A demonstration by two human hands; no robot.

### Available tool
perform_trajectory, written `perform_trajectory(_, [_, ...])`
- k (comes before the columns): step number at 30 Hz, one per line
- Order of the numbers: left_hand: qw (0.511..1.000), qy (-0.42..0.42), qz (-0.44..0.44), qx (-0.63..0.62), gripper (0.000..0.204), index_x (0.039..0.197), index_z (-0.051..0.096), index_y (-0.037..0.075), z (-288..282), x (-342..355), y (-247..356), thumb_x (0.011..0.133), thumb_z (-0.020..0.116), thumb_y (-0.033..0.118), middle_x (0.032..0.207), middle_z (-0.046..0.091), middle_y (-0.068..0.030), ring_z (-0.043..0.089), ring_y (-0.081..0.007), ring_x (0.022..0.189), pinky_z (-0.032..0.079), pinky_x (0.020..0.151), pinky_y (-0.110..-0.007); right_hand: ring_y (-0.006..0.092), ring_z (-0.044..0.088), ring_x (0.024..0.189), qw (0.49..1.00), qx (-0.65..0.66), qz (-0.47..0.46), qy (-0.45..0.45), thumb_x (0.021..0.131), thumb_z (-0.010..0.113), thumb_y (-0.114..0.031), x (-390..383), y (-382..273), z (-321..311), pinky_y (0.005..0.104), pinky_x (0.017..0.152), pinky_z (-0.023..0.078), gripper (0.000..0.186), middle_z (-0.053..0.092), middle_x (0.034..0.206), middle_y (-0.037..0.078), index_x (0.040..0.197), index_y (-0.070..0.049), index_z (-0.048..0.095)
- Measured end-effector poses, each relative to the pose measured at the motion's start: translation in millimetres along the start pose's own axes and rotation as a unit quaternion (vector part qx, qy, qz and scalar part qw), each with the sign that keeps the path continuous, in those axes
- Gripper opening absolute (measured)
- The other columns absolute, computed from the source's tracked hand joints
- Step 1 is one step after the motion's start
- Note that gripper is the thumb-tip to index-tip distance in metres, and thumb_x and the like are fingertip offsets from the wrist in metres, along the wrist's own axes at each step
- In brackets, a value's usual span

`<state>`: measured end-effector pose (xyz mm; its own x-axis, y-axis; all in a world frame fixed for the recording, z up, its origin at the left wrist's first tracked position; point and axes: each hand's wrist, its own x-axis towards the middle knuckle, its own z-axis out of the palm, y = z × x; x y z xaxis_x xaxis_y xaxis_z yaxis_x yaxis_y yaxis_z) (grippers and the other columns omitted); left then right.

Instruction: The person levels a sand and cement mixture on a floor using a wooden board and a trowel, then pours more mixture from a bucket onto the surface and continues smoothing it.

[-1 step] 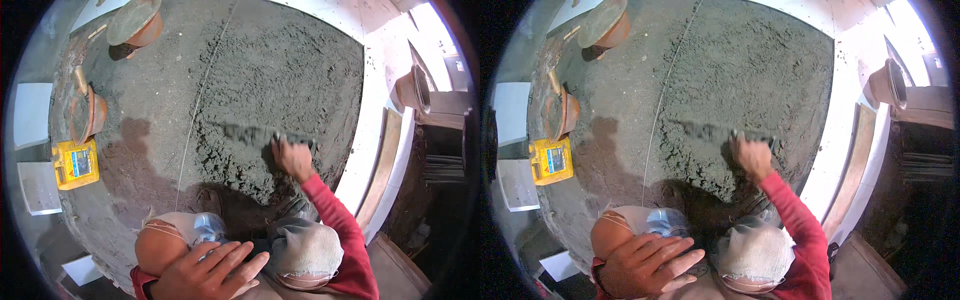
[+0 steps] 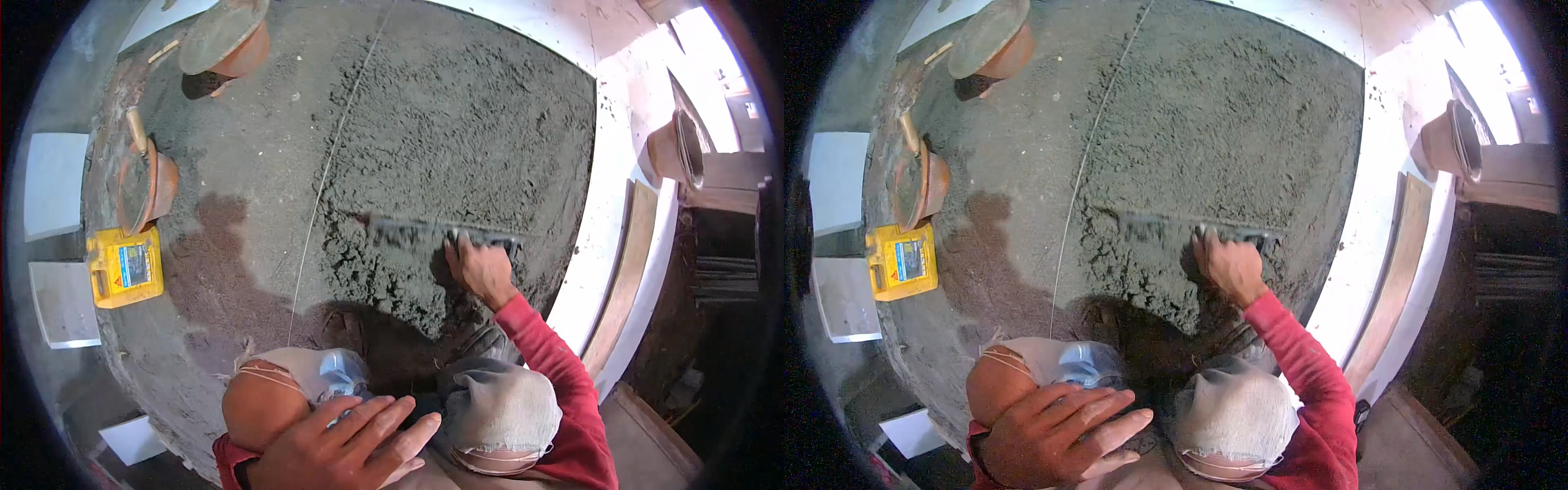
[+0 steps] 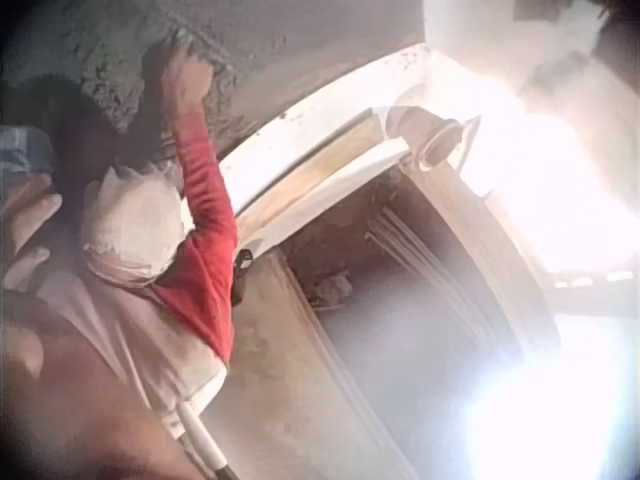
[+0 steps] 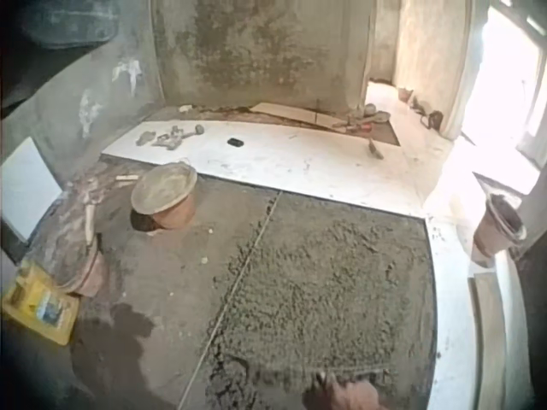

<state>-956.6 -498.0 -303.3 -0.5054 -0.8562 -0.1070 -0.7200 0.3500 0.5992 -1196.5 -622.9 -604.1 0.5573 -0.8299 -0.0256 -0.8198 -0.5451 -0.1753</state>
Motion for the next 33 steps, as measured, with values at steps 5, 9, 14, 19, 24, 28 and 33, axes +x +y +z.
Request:
perform_trajectory(5, [1.000,0.012,-0.006,-0.021,0.043,0.124,0.063,0.007,2,-10,12,0.087,0.070,0.028,0.116,0.066,-0.0106,0.065,-0.0233,0.104,0.051,0.090,-0.037,0.0335,0.061,0.044,0.979,-0.028,0.044,0.199,0.097,0.059,-0.034,85,60,-4,0.0444,0.039,0.048,0.026,0.061,0.055,0.017,0.090,-0.009,0.059])
perform_trajectory(9, [1.000,0.016,-0.020,-0.006,0.041,0.123,0.064,0.007,1,-17,19,0.088,0.069,0.028,0.114,0.067,-0.0109,0.065,-0.0235,0.103,0.052,0.088,-0.037,0.0336,0.069,0.061,0.970,-0.071,0.146,0.182,0.101,0.045,-0.039,211,103,4,0.0447,0.054,0.055,0.037,0.068,0.069,0.021,0.088,-0.007,0.057])
perform_trajectory(14, [0.999,0.028,-0.032,-0.016,0.040,0.123,0.064,0.007,-1,-21,14,0.088,0.068,0.028,0.112,0.067,-0.0107,0.065,-0.0230,0.102,0.052,0.088,-0.037,0.0335,0.066,0.052,0.995,-0.055,0.042,0.066,0.100,0.048,-0.041,173,7,45,0.0481,0.048,0.053,0.038,0.064,0.058,0.017,0.097,-0.006,0.060])
perform_trajectory(19, [0.999,0.039,0.000,-0.012,0.041,0.124,0.064,0.009,-6,-20,5,0.089,0.068,0.029,0.112,0.067,-0.0100,0.066,-0.0230,0.101,0.052,0.088,-0.036,0.0291,0.061,0.042,0.999,-0.025,-0.016,0.044,0.097,0.056,-0.037,80,-36,33,0.0422,0.042,0.049,0.032,0.060,0.051,0.012,0.091,-0.007,0.063])
perform_trajectory(24, [0.998,0.024,-0.007,-0.049,0.039,0.123,0.063,0.010,-10,-34,5,0.092,0.065,0.034,0.115,0.067,-0.0097,0.067,-0.0226,0.102,0.052,0.087,-0.035,0.0303,0.062,0.045,0.994,-0.023,-0.039,0.096,0.093,0.062,-0.039,83,29,8,0.0453,0.043,0.048,0.032,0.060,0.053,0.012,0.106,-0.010,0.058])
perform_trajectory(28, [0.999,0.001,0.011,-0.035,0.041,0.123,0.062,0.010,-11,-49,6,0.093,0.065,0.037,0.117,0.067,-0.0096,0.067,-0.0224,0.103,0.053,0.086,-0.035,0.0435,0.065,0.062,0.951,-0.101,0.244,0.162,0.099,0.049,-0.047,123,127,-7,0.0542,0.055,0.051,0.042,0.066,0.068,0.022,0.088,-0.007,0.055])
perform_trajectory(33, [0.999,0.013,0.013,-0.044,0.042,0.125,0.062,0.010,-14,-52,1,0.090,0.068,0.034,0.118,0.067,-0.0096,0.066,-0.0234,0.102,0.052,0.088,-0.035,0.0442,0.067,0.066,0.971,-0.033,0.232,0.044,0.100,0.046,-0.044,49,76,12,0.0543,0.062,0.054,0.039,0.066,0.072,0.026,0.093,-0.007,0.058])
